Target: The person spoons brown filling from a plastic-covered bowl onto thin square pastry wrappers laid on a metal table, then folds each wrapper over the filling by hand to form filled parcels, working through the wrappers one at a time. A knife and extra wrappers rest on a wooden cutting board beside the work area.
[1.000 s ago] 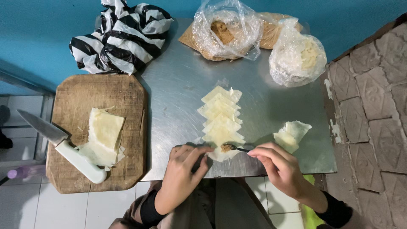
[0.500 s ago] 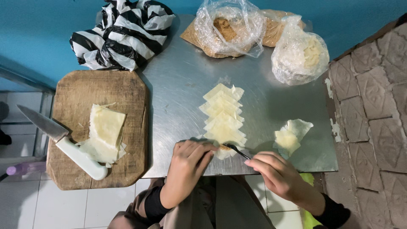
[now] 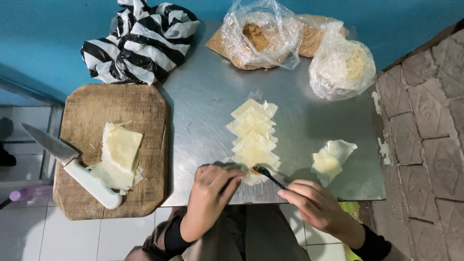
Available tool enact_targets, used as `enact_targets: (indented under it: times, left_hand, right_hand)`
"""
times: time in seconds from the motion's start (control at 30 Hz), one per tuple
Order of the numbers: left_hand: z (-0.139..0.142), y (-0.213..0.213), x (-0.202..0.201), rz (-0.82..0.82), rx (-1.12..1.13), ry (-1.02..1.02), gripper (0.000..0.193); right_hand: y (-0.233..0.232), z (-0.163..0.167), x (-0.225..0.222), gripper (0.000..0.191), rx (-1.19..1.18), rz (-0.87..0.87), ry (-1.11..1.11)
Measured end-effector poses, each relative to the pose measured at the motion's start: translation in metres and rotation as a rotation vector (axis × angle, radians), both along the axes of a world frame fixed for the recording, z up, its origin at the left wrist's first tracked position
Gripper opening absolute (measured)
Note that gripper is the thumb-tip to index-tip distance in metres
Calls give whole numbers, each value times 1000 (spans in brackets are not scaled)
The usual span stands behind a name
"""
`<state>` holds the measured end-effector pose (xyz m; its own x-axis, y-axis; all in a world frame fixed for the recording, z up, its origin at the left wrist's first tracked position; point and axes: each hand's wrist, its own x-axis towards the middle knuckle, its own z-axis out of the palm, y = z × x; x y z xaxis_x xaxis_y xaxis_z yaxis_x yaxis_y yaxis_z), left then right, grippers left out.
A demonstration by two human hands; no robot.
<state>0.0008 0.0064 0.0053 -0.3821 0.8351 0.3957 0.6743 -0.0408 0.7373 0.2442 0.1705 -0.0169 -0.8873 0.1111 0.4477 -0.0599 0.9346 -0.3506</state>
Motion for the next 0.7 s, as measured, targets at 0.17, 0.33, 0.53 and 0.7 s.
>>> enact_targets:
  times: [0.17,0.33,0.53,0.7]
  left_hand:
    - [0,-1,1,6,8,1,11]
    - [-1,1,0,3,-1,-2,10]
    - [0,0,0,-17,9,2,13]
    - [0,-2,-3,-60,24,24,16]
  right_hand:
    - [2,12,-10,36,140,105,30]
    - [17,44,-12,41,195,214,40]
    - [92,97,-51,35,127,165,176]
    - [142,118,-123,10,192,-171,149]
